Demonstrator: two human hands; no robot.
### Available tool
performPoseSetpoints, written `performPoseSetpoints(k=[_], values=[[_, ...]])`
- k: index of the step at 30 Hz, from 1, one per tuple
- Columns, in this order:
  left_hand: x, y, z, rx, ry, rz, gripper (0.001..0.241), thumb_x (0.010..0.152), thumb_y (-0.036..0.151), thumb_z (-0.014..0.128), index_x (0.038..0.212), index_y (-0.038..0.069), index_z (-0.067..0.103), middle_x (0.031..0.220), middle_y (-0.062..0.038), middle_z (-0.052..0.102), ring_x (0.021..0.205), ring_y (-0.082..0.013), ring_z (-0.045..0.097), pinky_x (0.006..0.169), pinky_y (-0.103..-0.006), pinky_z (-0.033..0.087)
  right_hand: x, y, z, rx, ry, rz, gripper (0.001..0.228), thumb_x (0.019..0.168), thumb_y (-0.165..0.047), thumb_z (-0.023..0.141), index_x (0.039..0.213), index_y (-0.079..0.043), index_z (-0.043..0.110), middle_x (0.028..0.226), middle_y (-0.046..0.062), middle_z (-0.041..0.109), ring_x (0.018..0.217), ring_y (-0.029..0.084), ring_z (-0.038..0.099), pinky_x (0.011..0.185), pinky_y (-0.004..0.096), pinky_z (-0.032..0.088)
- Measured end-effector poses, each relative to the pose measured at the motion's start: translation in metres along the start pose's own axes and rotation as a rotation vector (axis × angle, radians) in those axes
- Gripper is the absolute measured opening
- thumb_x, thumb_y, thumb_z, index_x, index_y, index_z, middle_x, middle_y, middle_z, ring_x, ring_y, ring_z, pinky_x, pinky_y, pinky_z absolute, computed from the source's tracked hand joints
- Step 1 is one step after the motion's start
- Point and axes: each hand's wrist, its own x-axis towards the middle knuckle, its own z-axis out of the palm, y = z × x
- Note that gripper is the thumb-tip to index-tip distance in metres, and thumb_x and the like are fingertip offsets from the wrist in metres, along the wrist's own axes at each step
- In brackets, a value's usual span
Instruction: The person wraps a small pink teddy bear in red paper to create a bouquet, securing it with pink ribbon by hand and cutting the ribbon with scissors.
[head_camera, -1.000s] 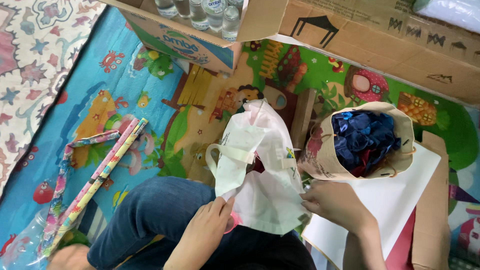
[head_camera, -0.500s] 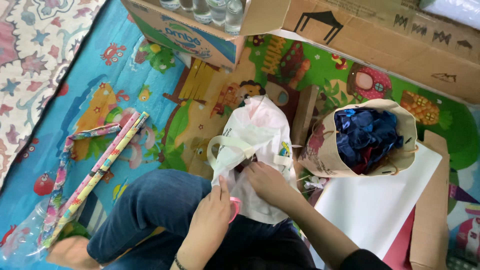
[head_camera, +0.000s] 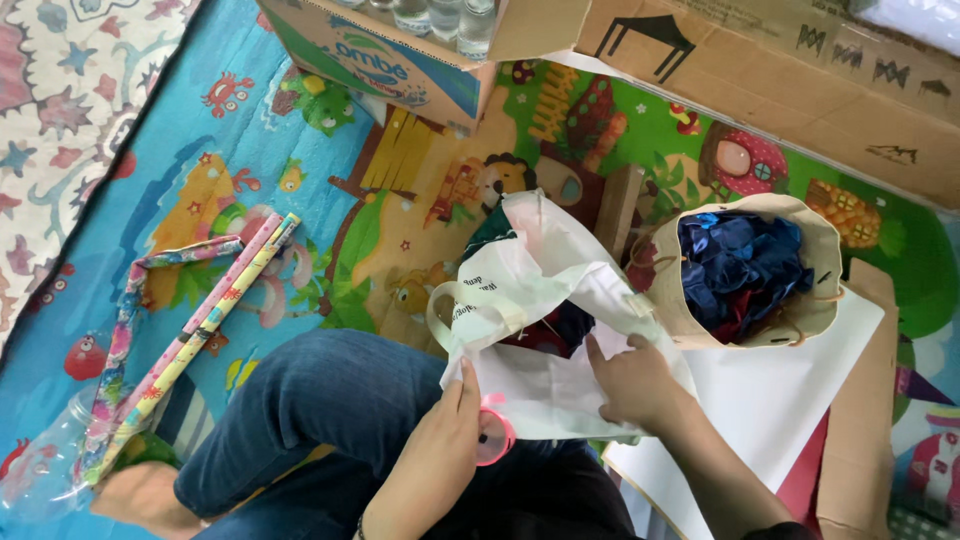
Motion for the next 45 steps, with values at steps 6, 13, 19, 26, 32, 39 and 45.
performPoseSetpoints(k=[6, 13, 19, 26, 32, 39, 45], values=[[0.004, 0.009, -0.011, -0.28, 0.2, 0.042, 0.074, 0.076, -0.011, 0.041, 0.141, -0.01, 0.005, 0.134, -0.028, 0.03, 0.107, -0.0392, 0.049, 0.081, -0.0373, 0.046, -0.026, 0.017, -0.041, 0.17, -0.062, 0.163, 0.128, 0.07, -0.066, 0.067, 0.144, 0.004, -0.011, 0.073, 0.01, 0.068, 0.1, 0.03, 0.059, 0.109, 0.036, 0.025], [-0.001, 0.002, -0.027, -0.138, 0.212, 0.106, 0.074, 0.073, -0.013, 0.041, 0.141, -0.011, 0.01, 0.135, -0.028, 0.031, 0.12, -0.0383, 0.039, 0.093, -0.0377, 0.04, -0.01, 0.039, -0.032, 0.224, 0.288, 0.319, 0.092, 0.083, -0.041, 0.056, 0.143, 0.007, 0.007, 0.054, 0.007, 0.066, 0.047, 0.03, 0.062, 0.088, 0.04, 0.044], [-0.007, 0.0, -0.037, -0.087, 0.05, 0.011, 0.089, 0.068, -0.014, 0.049, 0.146, 0.014, 0.017, 0.096, -0.008, 0.045, 0.067, -0.0261, 0.055, 0.064, -0.037, 0.048, -0.005, 0.041, -0.059, 0.351, 0.414, 0.468, 0.077, 0.078, -0.005, 0.032, 0.148, 0.001, -0.001, 0.065, 0.013, 0.064, 0.059, 0.04, 0.057, 0.054, 0.05, 0.044], [-0.001, -0.007, -0.028, -0.041, 0.062, -0.072, 0.068, 0.079, -0.006, 0.045, 0.142, 0.003, 0.021, 0.103, -0.012, 0.048, 0.07, -0.0283, 0.059, 0.061, -0.0398, 0.049, 0.013, 0.036, -0.068, 0.061, 0.751, 0.43, 0.082, 0.072, -0.007, 0.041, 0.146, 0.005, 0.008, 0.049, -0.002, 0.059, 0.038, 0.02, 0.056, 0.05, 0.033, 0.041], [0.008, -0.007, -0.017, -0.03, 0.141, -0.074, 0.079, 0.074, -0.007, 0.049, 0.144, -0.002, 0.011, 0.1, -0.012, 0.049, 0.071, -0.0269, 0.059, 0.062, -0.0355, 0.05, 0.034, 0.001, -0.069, 0.443, 0.646, 0.104, 0.047, 0.074, 0.011, 0.036, 0.118, -0.003, 0.031, 0.068, 0.009, 0.057, 0.053, 0.023, 0.055, 0.051, 0.038, 0.042], [0.02, -0.001, 0.012, -0.154, 0.266, 0.13, 0.057, 0.066, -0.011, 0.051, 0.121, 0.003, 0.049, 0.094, -0.016, 0.048, 0.072, -0.0356, 0.056, 0.065, -0.0438, 0.047, 0.099, 0.0, -0.05, 1.812, 0.567, -0.345, 0.026, 0.068, 0.012, 0.034, 0.074, -0.012, 0.042, 0.059, 0.005, 0.052, 0.058, 0.017, 0.047, 0.054, 0.026, 0.035], [0.017, 0.017, 0.001, -0.19, 0.276, 0.146, 0.048, 0.062, -0.017, 0.056, 0.102, 0.009, 0.058, 0.087, -0.01, 0.044, 0.059, -0.0307, 0.049, 0.05, -0.0415, 0.043, 0.096, 0.042, -0.058, 0.518, 0.281, 0.105, 0.086, 0.077, 0.003, 0.044, 0.147, -0.02, -0.002, 0.154, 0.016, -0.007, 0.103, 0.037, 0.058, 0.08, 0.041, 0.049]])
